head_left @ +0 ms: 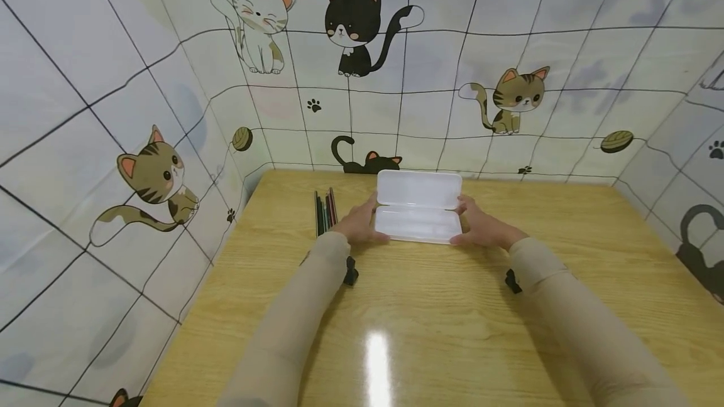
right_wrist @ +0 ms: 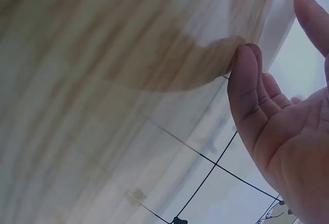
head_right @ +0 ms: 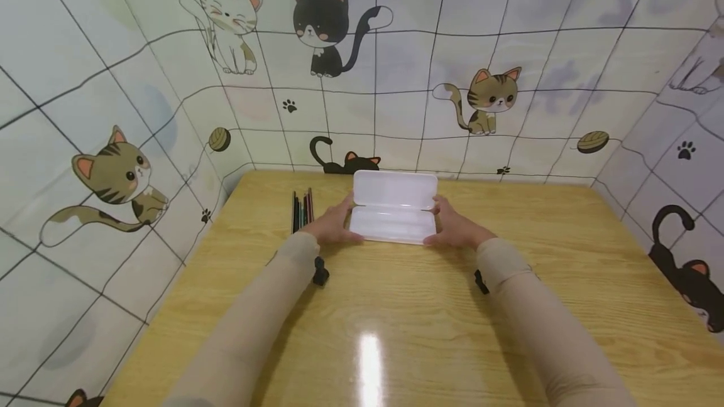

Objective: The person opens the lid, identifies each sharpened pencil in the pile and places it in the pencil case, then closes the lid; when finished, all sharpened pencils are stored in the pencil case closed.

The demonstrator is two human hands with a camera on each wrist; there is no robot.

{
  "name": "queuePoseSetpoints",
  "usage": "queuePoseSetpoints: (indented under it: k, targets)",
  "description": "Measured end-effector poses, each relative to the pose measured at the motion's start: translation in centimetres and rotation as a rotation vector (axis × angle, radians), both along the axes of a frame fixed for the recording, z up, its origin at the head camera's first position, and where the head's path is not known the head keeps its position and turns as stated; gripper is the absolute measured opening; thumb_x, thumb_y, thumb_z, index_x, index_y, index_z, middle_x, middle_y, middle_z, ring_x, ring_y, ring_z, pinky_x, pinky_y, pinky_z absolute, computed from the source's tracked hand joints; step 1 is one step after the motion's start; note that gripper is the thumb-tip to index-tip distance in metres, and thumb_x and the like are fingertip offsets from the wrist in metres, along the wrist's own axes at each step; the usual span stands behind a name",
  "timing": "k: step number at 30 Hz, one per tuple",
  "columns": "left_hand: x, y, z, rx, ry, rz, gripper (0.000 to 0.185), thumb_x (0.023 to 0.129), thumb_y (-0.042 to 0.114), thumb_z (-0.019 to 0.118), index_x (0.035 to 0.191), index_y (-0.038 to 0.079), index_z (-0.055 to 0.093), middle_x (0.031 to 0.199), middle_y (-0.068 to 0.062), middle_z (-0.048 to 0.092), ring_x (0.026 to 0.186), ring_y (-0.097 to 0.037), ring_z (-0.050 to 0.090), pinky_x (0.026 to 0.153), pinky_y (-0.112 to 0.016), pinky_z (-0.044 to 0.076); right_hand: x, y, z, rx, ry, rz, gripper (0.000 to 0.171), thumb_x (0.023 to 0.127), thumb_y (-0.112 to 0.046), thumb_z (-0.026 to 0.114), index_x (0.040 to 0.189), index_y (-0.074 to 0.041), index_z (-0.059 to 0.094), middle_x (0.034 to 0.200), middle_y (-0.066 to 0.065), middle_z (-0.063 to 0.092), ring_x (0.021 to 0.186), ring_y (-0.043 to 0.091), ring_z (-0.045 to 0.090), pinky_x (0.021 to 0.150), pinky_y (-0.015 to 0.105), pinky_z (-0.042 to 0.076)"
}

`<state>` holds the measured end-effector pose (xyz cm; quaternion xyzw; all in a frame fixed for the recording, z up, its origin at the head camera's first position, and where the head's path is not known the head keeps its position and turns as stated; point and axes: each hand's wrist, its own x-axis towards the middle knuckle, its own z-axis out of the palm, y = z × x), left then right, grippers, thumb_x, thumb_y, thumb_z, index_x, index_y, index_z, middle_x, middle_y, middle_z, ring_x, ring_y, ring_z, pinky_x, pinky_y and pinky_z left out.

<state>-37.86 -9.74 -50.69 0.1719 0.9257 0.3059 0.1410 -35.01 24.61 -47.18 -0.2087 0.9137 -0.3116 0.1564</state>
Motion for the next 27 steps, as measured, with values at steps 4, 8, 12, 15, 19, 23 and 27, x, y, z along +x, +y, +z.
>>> queuePoseSetpoints:
  k: [4, 8, 12, 15, 19, 23, 27]
  targets:
    - [-0.3, -0.4, -0.1, 0.046, -0.031, -0.002, 0.132, 0.075, 0.049, 0.088, 0.164, 0.023, -0.006, 0.162, -0.003, 0.037, 0.153, -0.033, 0.018, 0.121, -0.053, 0.018, 0.0, -0.1, -0.1, 0.035, 0.035, 0.015, 0.088, 0.092, -0.034, 0.077, 0.147, 0.002, 0.02, 0.15, 0.033, 0.032, 0.139, 0.049, 0.036, 0.111, 0.063, 0.03]
    - [-0.2, -0.5, 0.3, 0.069, -0.054, -0.018, 0.131, 0.076, 0.047, 0.088, 0.164, 0.025, -0.007, 0.161, -0.004, 0.038, 0.154, -0.033, 0.016, 0.121, -0.054, 0.015, -0.1, 0.0, 0.0, 0.06, 0.044, 0.044, 0.087, 0.092, -0.034, 0.077, 0.152, 0.0, 0.023, 0.151, 0.034, 0.033, 0.141, 0.049, 0.035, 0.113, 0.063, 0.028]
    - [0.0, -0.7, 0.5, 0.098, -0.068, -0.031, 0.131, 0.076, 0.046, 0.089, 0.163, 0.03, -0.008, 0.161, -0.006, 0.037, 0.153, -0.032, 0.019, 0.121, -0.055, 0.017, -0.2, 0.2, 0.1, 0.066, 0.041, 0.07, 0.095, 0.092, -0.034, 0.076, 0.159, -0.001, 0.017, 0.158, 0.032, 0.025, 0.147, 0.048, 0.023, 0.116, 0.064, 0.02]
    - [0.2, -1.1, 0.9, 0.135, -0.098, -0.028, 0.129, 0.075, 0.046, 0.089, 0.162, 0.035, -0.005, 0.161, -0.006, 0.037, 0.152, -0.031, 0.023, 0.12, -0.055, 0.018, -0.1, 0.1, 0.3, 0.065, 0.025, 0.072, 0.1, 0.093, -0.037, 0.075, 0.161, 0.0, 0.012, 0.161, 0.03, 0.021, 0.15, 0.048, 0.016, 0.117, 0.064, 0.016]
    - [0.8, -2.0, 2.2, 0.157, -0.137, -0.012, 0.118, 0.082, 0.044, 0.084, 0.164, 0.029, 0.0, 0.16, -0.009, 0.037, 0.146, -0.033, 0.034, 0.118, -0.053, 0.026, -0.2, 0.0, 0.4, 0.064, 0.003, 0.062, 0.104, 0.092, -0.039, 0.075, 0.161, 0.002, 0.009, 0.161, 0.031, 0.021, 0.151, 0.047, 0.013, 0.118, 0.063, 0.014]
    - [1.0, -2.8, 3.4, 0.128, -0.128, 0.006, 0.1, 0.093, 0.05, 0.071, 0.164, 0.02, 0.008, 0.156, -0.012, 0.043, 0.139, -0.033, 0.046, 0.113, -0.05, 0.036, -0.3, 0.0, 0.3, 0.061, -0.01, 0.054, 0.103, 0.092, -0.037, 0.076, 0.16, 0.003, 0.009, 0.162, 0.03, 0.018, 0.151, 0.047, 0.012, 0.118, 0.063, 0.014]
    - [0.8, -3.3, 4.1, 0.09, -0.038, 0.012, 0.075, 0.1, 0.046, 0.063, 0.16, 0.015, 0.03, 0.142, -0.01, 0.057, 0.126, -0.03, 0.057, 0.103, -0.048, 0.046, -0.2, 0.2, 0.2, 0.059, -0.015, 0.05, 0.103, 0.092, -0.036, 0.076, 0.161, 0.002, 0.01, 0.163, 0.03, 0.017, 0.151, 0.048, 0.011, 0.118, 0.064, 0.014]
